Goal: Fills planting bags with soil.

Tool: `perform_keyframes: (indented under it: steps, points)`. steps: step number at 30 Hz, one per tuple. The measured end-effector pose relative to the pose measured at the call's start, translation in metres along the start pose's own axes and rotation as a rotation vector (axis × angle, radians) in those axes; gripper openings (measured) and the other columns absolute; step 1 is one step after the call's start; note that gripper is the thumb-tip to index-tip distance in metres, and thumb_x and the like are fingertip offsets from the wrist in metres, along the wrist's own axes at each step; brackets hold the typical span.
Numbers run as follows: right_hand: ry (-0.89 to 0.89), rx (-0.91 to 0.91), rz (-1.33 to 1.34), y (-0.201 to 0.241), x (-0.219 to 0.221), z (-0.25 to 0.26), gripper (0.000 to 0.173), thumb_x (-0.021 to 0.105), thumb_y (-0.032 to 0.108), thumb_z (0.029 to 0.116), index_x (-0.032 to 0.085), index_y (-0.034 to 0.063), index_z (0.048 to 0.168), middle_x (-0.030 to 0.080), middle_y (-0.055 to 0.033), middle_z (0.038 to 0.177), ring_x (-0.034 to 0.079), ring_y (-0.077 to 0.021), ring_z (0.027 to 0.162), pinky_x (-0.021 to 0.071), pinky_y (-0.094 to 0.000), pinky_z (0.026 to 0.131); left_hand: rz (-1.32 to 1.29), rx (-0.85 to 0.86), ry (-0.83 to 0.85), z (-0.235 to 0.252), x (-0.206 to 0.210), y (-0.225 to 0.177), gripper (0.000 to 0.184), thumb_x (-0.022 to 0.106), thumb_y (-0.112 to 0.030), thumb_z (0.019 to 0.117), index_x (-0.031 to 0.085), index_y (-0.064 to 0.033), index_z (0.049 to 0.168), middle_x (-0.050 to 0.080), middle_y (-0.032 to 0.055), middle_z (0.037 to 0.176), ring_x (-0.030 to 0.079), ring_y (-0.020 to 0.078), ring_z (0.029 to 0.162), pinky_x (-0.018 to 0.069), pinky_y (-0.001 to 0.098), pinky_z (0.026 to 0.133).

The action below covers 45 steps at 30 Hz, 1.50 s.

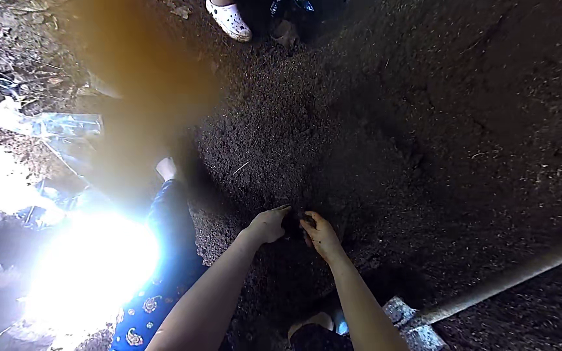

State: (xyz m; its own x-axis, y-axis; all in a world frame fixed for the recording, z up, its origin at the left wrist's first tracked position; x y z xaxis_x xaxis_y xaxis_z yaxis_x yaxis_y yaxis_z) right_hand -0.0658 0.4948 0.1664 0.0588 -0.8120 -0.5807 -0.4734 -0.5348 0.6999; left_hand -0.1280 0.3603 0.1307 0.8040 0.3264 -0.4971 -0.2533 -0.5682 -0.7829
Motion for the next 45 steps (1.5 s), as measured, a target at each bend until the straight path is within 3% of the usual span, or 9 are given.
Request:
perform_keyframes:
  steps: [7, 11, 14, 17, 23, 26, 29, 39, 45]
  points:
    - [0.063, -0.121, 0.160, 0.009, -0.003, -0.003, 0.043, 0.051, 0.023, 0.1074, 0.050, 0.0020, 0.145, 0.051, -0.0159, 0.149, 0.053, -0.0188, 0.135, 0.0474, -0.0343, 0.111, -0.002, 0.010, -0.008, -0.001, -0.002, -0.001, 0.073, 0.064, -0.004, 0.0941, 0.035, -0.0100, 0.161, 0.033, 0.0051, 0.168, 0.040, 0.0266, 0.150, 0.0346, 0.0522, 0.120]
    - [-0.059, -0.139, 0.177, 0.004, -0.011, -0.001, 0.041, 0.054, 0.016, 0.1057, 0.051, -0.0009, 0.143, 0.053, -0.0188, 0.147, 0.058, -0.0197, 0.129, 0.0507, -0.0324, 0.106, 0.010, 0.010, -0.013, 0.002, 0.000, 0.000, 0.075, 0.066, -0.004, 0.0931, 0.035, -0.0112, 0.161, 0.033, 0.0048, 0.168, 0.041, 0.0281, 0.149, 0.0357, 0.0547, 0.119]
    - [-0.230, -0.013, -0.198, -0.015, -0.012, 0.006, 0.053, 0.063, 0.032, 0.1019, 0.053, -0.0020, 0.141, 0.057, -0.0233, 0.139, 0.062, -0.0295, 0.121, 0.0525, -0.0414, 0.101, -0.014, -0.095, -0.082, 0.003, -0.003, 0.003, 0.070, 0.069, -0.009, 0.0925, 0.041, -0.0189, 0.157, 0.046, 0.0102, 0.158, 0.052, 0.0345, 0.139, 0.0443, 0.0622, 0.109]
    - [0.003, 0.207, -0.561, -0.030, 0.014, 0.010, 0.057, 0.045, 0.049, 0.1071, 0.052, 0.0077, 0.147, 0.055, -0.0202, 0.145, 0.056, -0.0358, 0.132, 0.0464, -0.0560, 0.108, 0.094, -0.341, -0.160, -0.007, -0.007, 0.002, 0.062, 0.067, -0.036, 0.0966, 0.044, -0.0144, 0.150, 0.052, 0.0173, 0.149, 0.064, 0.0400, 0.120, 0.0530, 0.0639, 0.092]
    - [0.030, 0.192, -0.658, -0.010, 0.011, -0.016, 0.046, 0.033, 0.041, 0.1121, 0.063, 0.0094, 0.129, 0.067, -0.0157, 0.129, 0.064, -0.0324, 0.121, 0.0503, -0.0566, 0.099, 0.217, -0.479, -0.073, -0.051, -0.004, -0.009, 0.042, 0.040, -0.035, 0.1087, 0.067, -0.0073, 0.123, 0.069, 0.0199, 0.125, 0.065, 0.0402, 0.119, 0.0505, 0.0655, 0.092]
    - [-0.160, 0.113, -0.549, 0.002, -0.004, -0.042, 0.044, 0.039, 0.039, 0.1112, 0.066, 0.0046, 0.120, 0.069, -0.0187, 0.117, 0.067, -0.0340, 0.112, 0.0512, -0.0565, 0.094, 0.155, -0.375, -0.165, -0.070, -0.012, -0.023, 0.042, 0.040, -0.037, 0.1101, 0.066, -0.0092, 0.125, 0.070, 0.0195, 0.120, 0.066, 0.0391, 0.116, 0.0501, 0.0644, 0.092]
    - [-0.064, 0.170, -0.576, -0.032, 0.023, -0.038, 0.043, 0.035, 0.032, 0.1117, 0.058, 0.0086, 0.140, 0.065, -0.0189, 0.132, 0.064, -0.0356, 0.122, 0.0502, -0.0572, 0.101, 0.232, -0.397, -0.088, -0.063, 0.012, 0.006, 0.043, 0.038, -0.039, 0.1097, 0.064, -0.0104, 0.129, 0.068, 0.0202, 0.125, 0.065, 0.0411, 0.119, 0.0496, 0.0677, 0.092]
    - [-0.184, 0.102, -0.514, -0.008, 0.003, -0.083, 0.047, 0.037, 0.041, 0.1114, 0.065, 0.0050, 0.121, 0.070, -0.0186, 0.115, 0.068, -0.0351, 0.111, 0.0523, -0.0569, 0.093, 0.039, -0.322, -0.203, -0.095, 0.019, -0.002, 0.042, 0.038, -0.034, 0.1105, 0.066, -0.0051, 0.121, 0.069, 0.0210, 0.112, 0.067, 0.0386, 0.110, 0.0496, 0.0637, 0.093]
    - [0.065, 0.221, -0.552, -0.060, 0.032, -0.077, 0.046, 0.036, 0.042, 0.1115, 0.062, 0.0084, 0.129, 0.067, -0.0177, 0.126, 0.065, -0.0343, 0.119, 0.0520, -0.0568, 0.097, 0.252, -0.522, -0.074, -0.086, 0.046, 0.006, 0.049, 0.050, -0.043, 0.1035, 0.062, -0.0046, 0.132, 0.065, 0.0215, 0.133, 0.059, 0.0406, 0.128, 0.0421, 0.0670, 0.104]
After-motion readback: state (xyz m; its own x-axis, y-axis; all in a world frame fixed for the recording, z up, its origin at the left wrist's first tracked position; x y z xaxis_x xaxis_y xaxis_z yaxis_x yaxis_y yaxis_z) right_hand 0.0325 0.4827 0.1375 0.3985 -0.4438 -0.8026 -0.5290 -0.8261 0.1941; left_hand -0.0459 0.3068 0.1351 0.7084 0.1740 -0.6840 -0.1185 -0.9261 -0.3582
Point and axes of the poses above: each hand's wrist, its own z-axis towards the middle knuckle, its own x-axis out of the palm, y = z × x, the point moved 6 cm from there along z, towards the middle knuckle
